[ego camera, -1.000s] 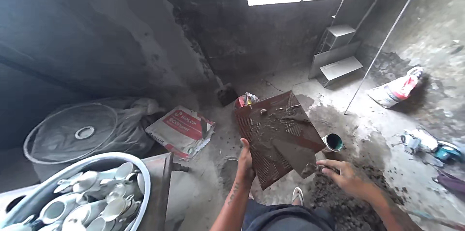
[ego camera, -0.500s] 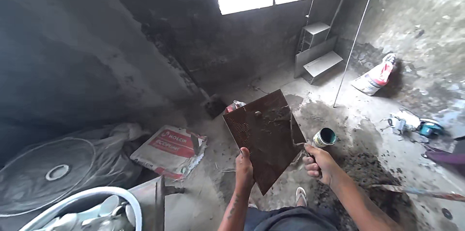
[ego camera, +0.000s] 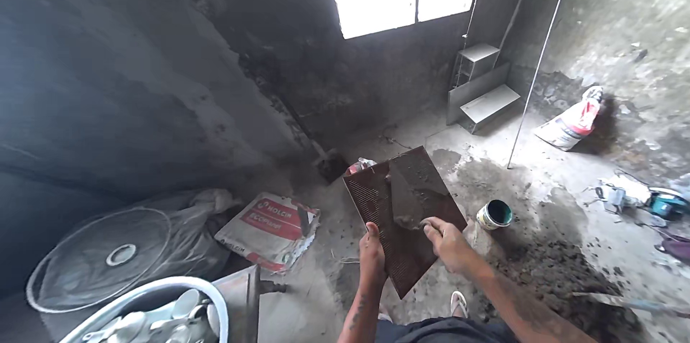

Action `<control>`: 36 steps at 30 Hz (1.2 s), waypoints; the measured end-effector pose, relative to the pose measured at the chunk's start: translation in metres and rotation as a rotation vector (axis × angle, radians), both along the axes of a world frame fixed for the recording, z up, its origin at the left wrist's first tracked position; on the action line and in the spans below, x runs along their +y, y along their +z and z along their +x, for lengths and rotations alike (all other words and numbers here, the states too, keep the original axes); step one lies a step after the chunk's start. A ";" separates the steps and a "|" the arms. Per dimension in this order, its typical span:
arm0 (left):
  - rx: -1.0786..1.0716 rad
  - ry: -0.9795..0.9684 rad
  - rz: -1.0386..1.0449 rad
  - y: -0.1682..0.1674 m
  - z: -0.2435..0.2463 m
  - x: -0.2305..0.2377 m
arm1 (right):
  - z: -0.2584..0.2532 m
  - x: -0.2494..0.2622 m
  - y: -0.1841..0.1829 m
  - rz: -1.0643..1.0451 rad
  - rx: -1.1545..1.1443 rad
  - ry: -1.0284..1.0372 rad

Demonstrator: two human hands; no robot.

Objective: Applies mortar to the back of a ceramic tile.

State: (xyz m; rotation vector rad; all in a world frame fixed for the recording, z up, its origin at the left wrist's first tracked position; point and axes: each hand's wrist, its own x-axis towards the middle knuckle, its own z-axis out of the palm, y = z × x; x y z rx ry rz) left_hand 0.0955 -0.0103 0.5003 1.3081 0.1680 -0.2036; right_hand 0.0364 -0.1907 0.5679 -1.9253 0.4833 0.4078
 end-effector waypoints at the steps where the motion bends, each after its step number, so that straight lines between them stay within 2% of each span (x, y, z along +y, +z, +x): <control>1: 0.015 0.006 0.017 -0.003 0.001 0.000 | -0.009 0.001 -0.004 -0.073 -0.017 0.071; 6: 0.020 0.033 -0.046 -0.009 0.009 0.010 | -0.060 -0.030 -0.014 -0.201 -0.079 0.283; 9: 0.000 0.006 -0.098 -0.007 0.013 0.017 | -0.062 -0.059 0.005 -0.202 -0.142 0.187; 12: 0.012 -0.017 -0.125 -0.003 0.012 0.011 | -0.044 -0.072 0.018 -0.192 -0.172 0.069; 18: 0.050 -0.103 -0.150 0.007 0.007 0.003 | -0.023 -0.060 0.020 -0.293 -0.154 0.243; 21: 0.047 -0.139 -0.175 0.007 0.003 0.000 | -0.019 -0.045 0.011 -0.248 -0.172 0.243; 24: 0.042 -0.123 -0.171 0.004 0.005 -0.001 | -0.033 -0.040 0.010 -0.204 -0.117 0.330; 30: 0.058 -0.122 -0.191 -0.002 0.009 0.011 | -0.057 -0.095 0.010 -0.505 -0.151 0.462; 33: 0.080 -0.182 -0.183 0.009 0.009 0.016 | -0.043 -0.112 0.020 -0.665 -0.269 0.450; 36: 0.044 -0.290 -0.229 0.010 0.004 0.017 | -0.016 -0.119 0.029 -0.699 -0.353 0.369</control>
